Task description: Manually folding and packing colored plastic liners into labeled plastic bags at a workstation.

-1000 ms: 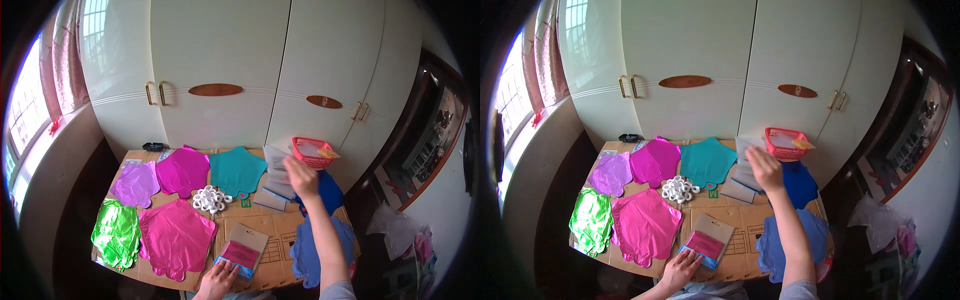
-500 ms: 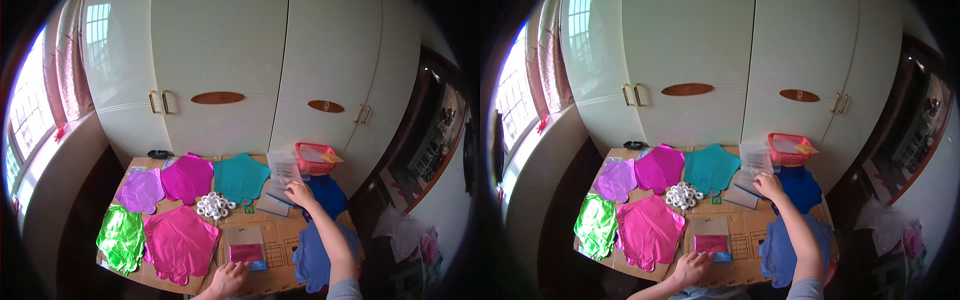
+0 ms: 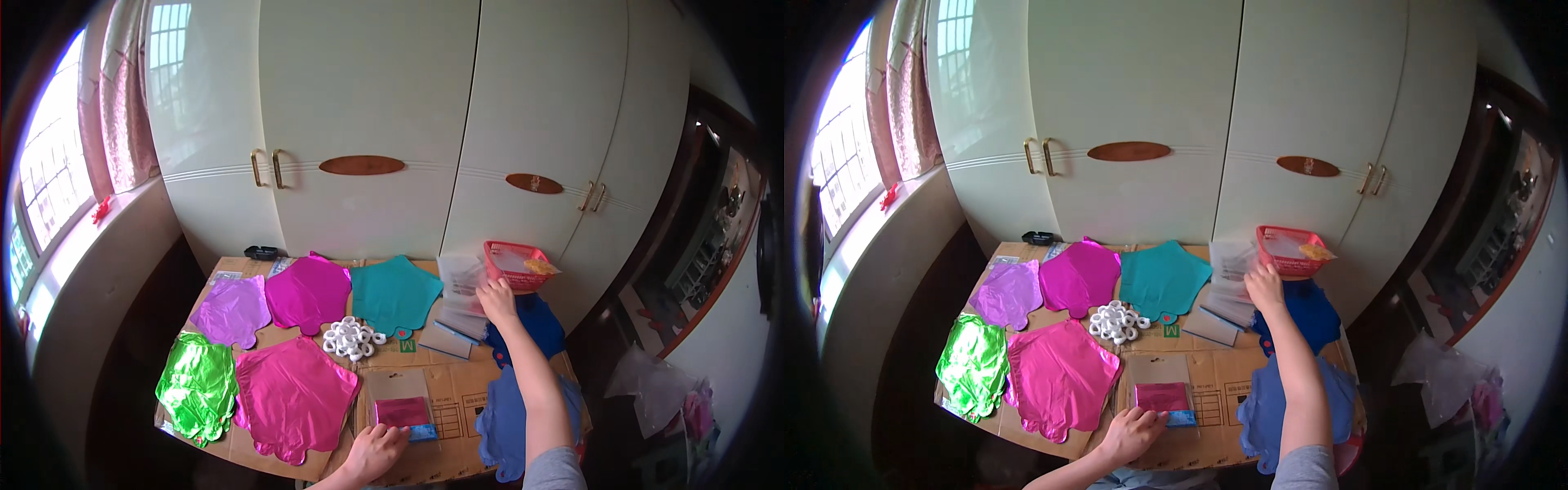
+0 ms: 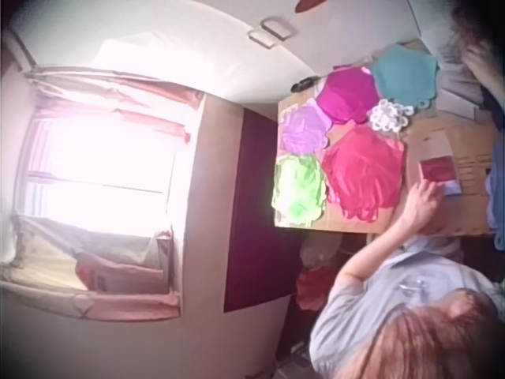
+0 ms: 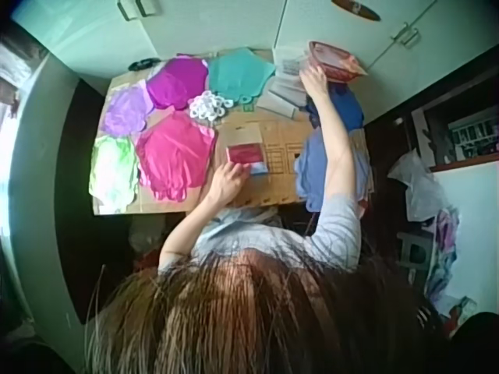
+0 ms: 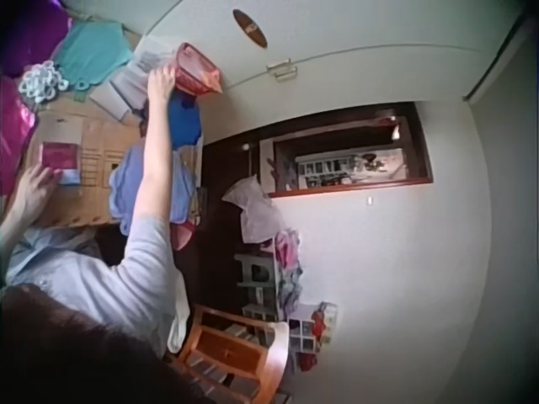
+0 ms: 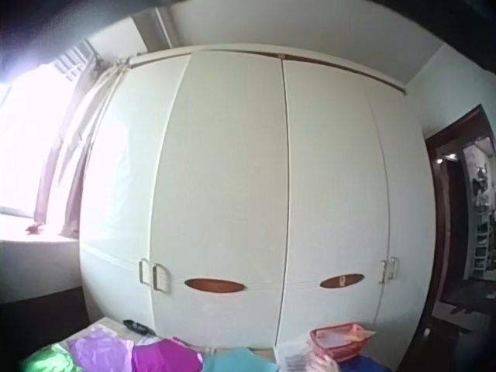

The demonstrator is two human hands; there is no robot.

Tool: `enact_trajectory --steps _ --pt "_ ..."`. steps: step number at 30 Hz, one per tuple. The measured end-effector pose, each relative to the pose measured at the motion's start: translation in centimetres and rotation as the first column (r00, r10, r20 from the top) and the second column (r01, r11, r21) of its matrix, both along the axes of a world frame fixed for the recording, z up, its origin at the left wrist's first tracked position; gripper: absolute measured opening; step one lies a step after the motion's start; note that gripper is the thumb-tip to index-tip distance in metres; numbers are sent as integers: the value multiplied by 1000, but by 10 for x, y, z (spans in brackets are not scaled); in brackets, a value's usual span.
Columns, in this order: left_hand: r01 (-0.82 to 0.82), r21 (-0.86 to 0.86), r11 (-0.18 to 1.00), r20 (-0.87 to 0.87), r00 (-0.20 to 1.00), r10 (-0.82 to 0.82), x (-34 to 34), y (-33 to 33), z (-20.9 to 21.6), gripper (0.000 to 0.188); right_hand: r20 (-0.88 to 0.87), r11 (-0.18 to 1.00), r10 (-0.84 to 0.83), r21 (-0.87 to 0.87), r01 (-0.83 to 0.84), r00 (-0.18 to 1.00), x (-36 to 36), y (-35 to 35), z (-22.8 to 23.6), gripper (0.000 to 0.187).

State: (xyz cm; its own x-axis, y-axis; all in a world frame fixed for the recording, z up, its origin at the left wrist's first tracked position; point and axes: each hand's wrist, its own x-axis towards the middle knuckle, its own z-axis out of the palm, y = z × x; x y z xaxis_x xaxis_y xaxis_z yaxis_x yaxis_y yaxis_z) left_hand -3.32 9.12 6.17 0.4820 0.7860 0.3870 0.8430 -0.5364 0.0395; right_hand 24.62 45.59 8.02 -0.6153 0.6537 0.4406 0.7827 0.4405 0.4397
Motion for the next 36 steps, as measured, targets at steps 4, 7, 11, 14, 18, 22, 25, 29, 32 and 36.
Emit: enact_trajectory --steps 4,7,11,14,18,22,25,29,32,36 --pt "-4 -15 1000 15 1000 4 -2 0 0 33 -310 997 35 -48 -52 950 -27 -6 -2 17" --pt "5 -30 1000 38 999 -3 -4 2 -1 33 -209 961 -113 -271 53 971 -38 -19 -1 20" --pt "52 -59 997 19 999 -51 -5 7 7 33 -397 965 -43 -255 -65 917 -22 -29 -10 16" --pt "43 -148 988 -2 999 -44 -11 6 13 34 -465 929 -65 -351 -117 883 -28 -51 3 16" --pt "60 -112 992 23 998 -58 -12 13 6 35 -363 805 -199 -590 -59 910 -17 -68 6 16" --pt "88 -148 985 -31 995 -93 -15 18 11 36 -387 802 -216 -594 -63 896 -18 -71 5 15" --pt "134 -122 983 -58 988 -142 -20 25 6 34 -370 810 -205 -584 -55 906 -20 -69 9 14" --pt "163 -120 979 -24 986 -167 -21 32 -2 30 -509 889 -175 -450 -88 843 -19 -92 28 17" --pt "161 -120 980 1 987 -162 -22 32 1 25 -702 786 -192 -528 -321 686 -33 -159 61 16" --pt "110 -97 989 -68 991 -117 -20 25 8 18 -788 588 -128 -550 -593 603 -42 -276 62 21"
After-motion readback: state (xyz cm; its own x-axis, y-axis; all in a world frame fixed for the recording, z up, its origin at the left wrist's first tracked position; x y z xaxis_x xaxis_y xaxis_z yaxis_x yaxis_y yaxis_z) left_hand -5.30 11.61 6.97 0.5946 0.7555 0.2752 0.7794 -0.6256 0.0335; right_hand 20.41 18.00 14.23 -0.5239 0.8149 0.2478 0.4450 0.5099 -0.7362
